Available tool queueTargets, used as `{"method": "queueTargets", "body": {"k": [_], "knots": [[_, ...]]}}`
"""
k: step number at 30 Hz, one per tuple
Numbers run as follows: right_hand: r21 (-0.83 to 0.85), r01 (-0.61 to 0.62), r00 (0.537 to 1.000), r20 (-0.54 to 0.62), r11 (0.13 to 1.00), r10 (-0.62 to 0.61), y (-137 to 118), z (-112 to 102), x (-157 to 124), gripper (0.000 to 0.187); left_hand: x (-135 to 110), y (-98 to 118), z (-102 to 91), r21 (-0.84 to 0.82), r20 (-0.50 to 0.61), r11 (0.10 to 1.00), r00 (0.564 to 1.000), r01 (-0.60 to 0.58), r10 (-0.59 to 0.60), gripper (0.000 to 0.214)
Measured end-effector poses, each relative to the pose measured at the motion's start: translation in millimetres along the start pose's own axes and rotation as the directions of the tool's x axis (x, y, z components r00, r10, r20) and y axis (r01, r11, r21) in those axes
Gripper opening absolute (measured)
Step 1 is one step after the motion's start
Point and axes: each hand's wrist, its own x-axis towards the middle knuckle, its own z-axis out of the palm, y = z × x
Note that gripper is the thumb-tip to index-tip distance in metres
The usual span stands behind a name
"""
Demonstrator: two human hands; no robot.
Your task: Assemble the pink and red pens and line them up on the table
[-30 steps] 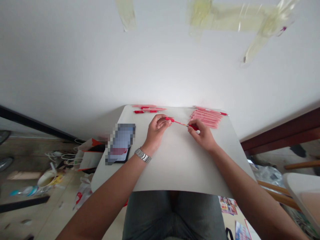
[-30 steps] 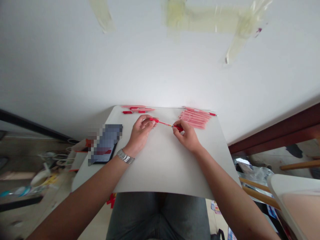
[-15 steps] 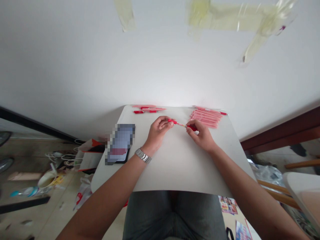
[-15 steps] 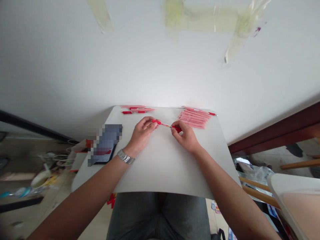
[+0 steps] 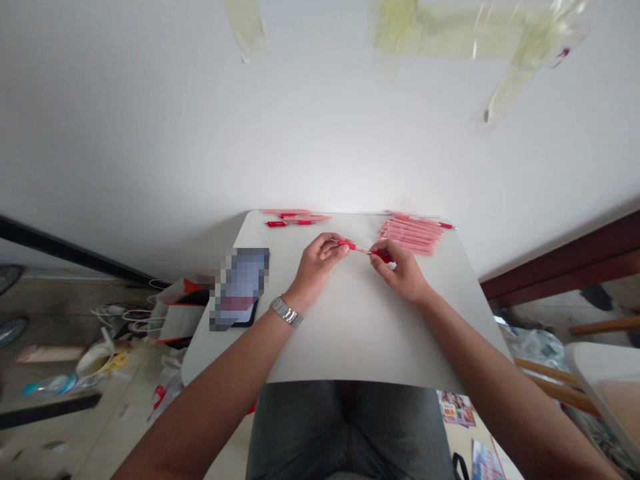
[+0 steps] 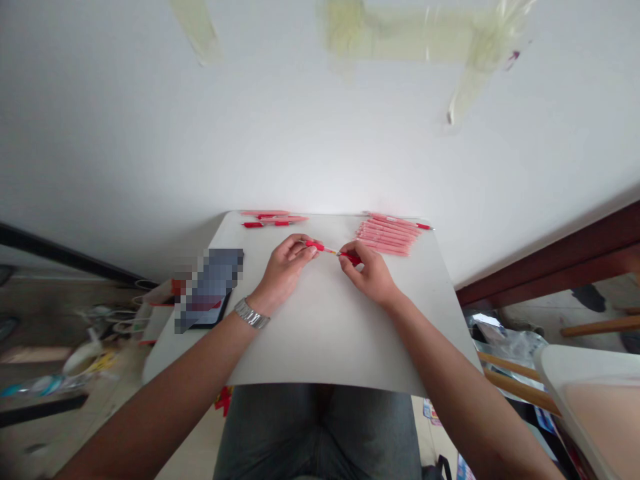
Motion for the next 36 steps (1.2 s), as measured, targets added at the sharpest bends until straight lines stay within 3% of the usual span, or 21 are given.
{"method": "queueTargets", "body": {"k": [24, 36], "knots": [[0.032, -0.02, 0.999, 0.046, 0.999, 0.018, 0.1, 0.1, -1.6, 0.025, -1.5, 4.5, -0.1, 0.074, 0.028, 0.997, 1.0, -0.006, 0.004, 0.03], [-0.037, 0.007, 0.999, 0.036, 0.999, -0.006, 1.5, 1.1, -0.5, 0.026, -0.4, 6.7, -2.0, 0.082, 0.018, 0.996, 1.0, -0.024, 0.022, 0.031]]}}
